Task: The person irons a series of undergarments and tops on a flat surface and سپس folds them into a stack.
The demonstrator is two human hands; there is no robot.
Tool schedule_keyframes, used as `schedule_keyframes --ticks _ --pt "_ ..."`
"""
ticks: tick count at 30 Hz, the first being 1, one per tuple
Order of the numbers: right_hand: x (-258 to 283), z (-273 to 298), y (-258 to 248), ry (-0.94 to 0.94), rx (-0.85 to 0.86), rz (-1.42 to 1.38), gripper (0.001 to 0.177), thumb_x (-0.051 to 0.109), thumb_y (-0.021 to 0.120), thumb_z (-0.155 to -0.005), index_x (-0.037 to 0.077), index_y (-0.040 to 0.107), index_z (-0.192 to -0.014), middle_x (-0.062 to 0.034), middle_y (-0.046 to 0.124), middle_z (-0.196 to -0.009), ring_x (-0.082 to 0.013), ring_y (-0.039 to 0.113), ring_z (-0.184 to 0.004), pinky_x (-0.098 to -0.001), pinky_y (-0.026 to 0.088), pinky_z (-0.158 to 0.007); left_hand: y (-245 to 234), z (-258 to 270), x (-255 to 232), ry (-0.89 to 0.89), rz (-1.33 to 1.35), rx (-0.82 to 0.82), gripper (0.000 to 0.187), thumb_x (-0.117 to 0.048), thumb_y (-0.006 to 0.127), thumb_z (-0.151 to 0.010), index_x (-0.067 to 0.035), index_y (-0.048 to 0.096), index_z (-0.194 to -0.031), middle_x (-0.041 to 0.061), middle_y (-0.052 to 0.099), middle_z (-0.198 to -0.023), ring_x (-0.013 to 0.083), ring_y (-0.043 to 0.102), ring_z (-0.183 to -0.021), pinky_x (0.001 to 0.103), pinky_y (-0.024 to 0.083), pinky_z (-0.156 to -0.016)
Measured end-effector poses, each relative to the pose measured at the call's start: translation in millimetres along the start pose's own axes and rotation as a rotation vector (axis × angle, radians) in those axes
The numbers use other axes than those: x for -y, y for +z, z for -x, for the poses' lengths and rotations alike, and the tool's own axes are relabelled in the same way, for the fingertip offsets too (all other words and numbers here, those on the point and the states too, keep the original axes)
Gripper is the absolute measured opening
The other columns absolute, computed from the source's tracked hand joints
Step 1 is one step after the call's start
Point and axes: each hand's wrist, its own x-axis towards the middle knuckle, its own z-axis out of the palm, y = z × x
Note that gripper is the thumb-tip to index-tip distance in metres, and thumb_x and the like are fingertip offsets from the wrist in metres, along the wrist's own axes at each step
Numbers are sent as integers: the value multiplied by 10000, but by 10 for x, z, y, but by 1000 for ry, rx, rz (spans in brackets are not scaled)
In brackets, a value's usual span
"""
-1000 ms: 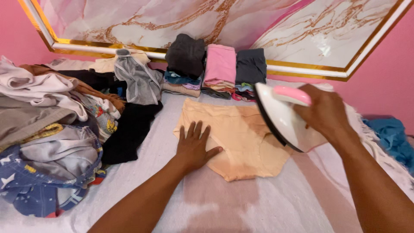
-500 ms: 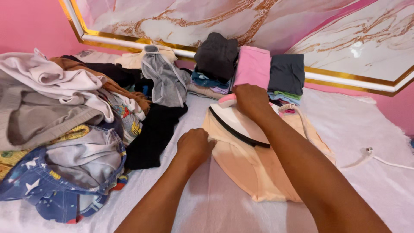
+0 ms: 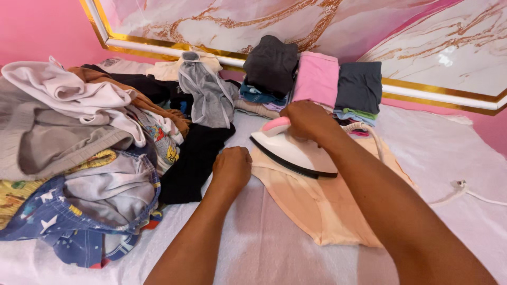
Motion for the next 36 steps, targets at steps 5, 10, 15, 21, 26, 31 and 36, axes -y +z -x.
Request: schedule_keyframes --ticks 5,10,15,21,26,31,36 --pt "49 198 -30 -84 78 -44 318 97 738 -717 170 745 -1027 -117 735 -968 -333 734 -921 -532 615 -675 0 -41 18 29 -99 11 217 -163 584 -969 -63 772 -927 224 729 -1007 446 692 -951 534 554 -840" --pt "-87 131 357 -121 -268 108 193 94 675 -816 122 764 -985 -190 744 -962 -375 722 -923 -529 548 -778 -6 -8 -13 35 -90 17 174 -99 618 -862 -55 772 -931 214 731 -1020 425 694 -970 514 562 -844" --pt "-373 170 440 4 -239 175 216 120 656 -837 134 754 -1029 -197 728 -1031 -378 718 -966 -523 558 -794 -35 16 -30 18 -89 25 169 -113 634 -857 -46 769 -933 222 729 -1027 424 696 -965 515 562 -848" --pt "-1126 772 191 298 -67 193 297 138 653 -848 204 741 -1124 -157 733 -1088 -363 717 -1008 -505 567 -819 -42 17 -28 48 -90 9 162 -120 641 -856 -53 769 -929 213 735 -1021 419 701 -962 515 565 -852" --pt "-1401 1118 -13 528 4 127 341 134 651 -851 244 736 -1162 -140 744 -1083 -352 728 -997 -492 573 -820 23 88 -243 176 -186 -61 202 -134 680 -815 -118 754 -1002 128 701 -1147 341 626 -1152 490 513 -928" --pt "-1447 1054 29 439 -1 147 388 129 649 -854 284 731 -1200 -124 756 -1077 -341 739 -987 -479 579 -821 648 318 -741 657 22 21 536 -399 744 -849 -102 664 -1288 180 579 -1393 360 485 -1345 553 364 -1089" --pt "-1732 870 230 375 -94 245 422 108 672 -829 266 729 -1217 -120 749 -1101 -341 723 -1016 -479 578 -817 998 594 -843 786 -29 166 731 -609 590 -926 -122 530 -1467 195 430 -1562 380 329 -1469 633 171 -1165"
